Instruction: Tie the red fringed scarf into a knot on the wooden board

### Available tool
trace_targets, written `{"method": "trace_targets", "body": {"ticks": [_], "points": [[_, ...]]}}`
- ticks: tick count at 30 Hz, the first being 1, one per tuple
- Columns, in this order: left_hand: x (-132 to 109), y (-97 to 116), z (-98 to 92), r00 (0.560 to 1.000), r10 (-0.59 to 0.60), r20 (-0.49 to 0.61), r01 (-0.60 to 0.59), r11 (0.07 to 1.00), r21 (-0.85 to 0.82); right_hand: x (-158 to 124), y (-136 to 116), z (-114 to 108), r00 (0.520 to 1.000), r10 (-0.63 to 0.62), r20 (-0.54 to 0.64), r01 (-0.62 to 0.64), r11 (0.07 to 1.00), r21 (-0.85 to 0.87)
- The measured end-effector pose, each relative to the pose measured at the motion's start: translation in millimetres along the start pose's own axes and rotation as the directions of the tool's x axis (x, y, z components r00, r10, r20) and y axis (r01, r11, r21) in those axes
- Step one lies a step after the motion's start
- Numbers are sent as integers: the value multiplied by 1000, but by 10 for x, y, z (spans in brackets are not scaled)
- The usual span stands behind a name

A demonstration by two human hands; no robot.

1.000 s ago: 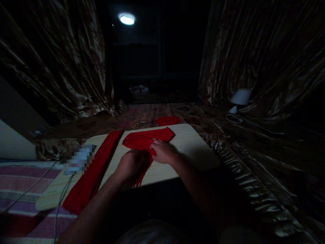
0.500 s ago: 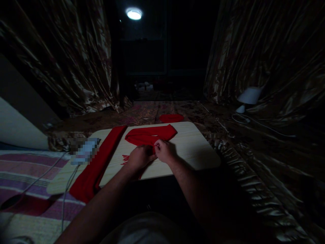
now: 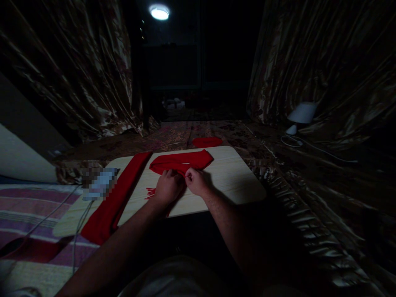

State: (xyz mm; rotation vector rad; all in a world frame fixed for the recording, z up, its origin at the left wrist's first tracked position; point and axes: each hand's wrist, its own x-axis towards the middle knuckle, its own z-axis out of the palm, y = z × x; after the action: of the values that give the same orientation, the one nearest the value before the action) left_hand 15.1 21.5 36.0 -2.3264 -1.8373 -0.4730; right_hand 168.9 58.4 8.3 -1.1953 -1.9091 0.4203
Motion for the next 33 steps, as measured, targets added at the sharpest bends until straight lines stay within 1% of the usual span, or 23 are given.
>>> {"method": "trace_targets", "body": {"ticks": [4,8,9,11,13,14,16,18,20,22,25,28,33], "points": [[54,-12,-24,997,73,20,-73,997,30,-7,-14,-22,1000,-8,1,8,999,-47],[89,-47,-42,992,114,-47,-112,993,48,-13,-6,-25,1000,-23,-20,22,998,-53],[81,-58,-38,989,141,-44,-139,989,45,-13,-2,-21,999,-24,-28,23,998,-56],[45,-80,-19,977,214,-5,-214,977,21,-12,6,-8,999,-29,-39,27,998,-57],[-2,-101,8,966,260,19,-259,965,-27,-9,9,4,999,-33,-28,32,998,-46],[-25,-110,19,967,256,15,-255,966,-49,-9,6,8,999,-34,-16,34,999,-41],[-60,-122,27,978,208,8,-206,975,-78,-10,-11,5,999,-36,8,36,998,-48],[-79,-128,13,984,172,49,-167,982,-86,-19,-43,-14,998,-56,35,59,995,-80],[-95,-131,-17,977,182,112,-173,981,-85,-37,-80,-41,995,-83,64,91,987,-131],[-125,-139,-50,966,208,151,-198,977,-81,-64,-111,-66,991,-93,96,112,972,-206],[-223,-170,-88,968,197,158,-190,980,-61,-104,-134,-84,987,-93,127,130,938,-322],[-365,-221,-130,970,182,159,-177,983,-48,-125,-140,-80,987,-100,127,141,916,-376],[-609,-305,-263,952,254,171,-236,964,-121,-124,-136,-75,985,-101,140,150,901,-408]]}}
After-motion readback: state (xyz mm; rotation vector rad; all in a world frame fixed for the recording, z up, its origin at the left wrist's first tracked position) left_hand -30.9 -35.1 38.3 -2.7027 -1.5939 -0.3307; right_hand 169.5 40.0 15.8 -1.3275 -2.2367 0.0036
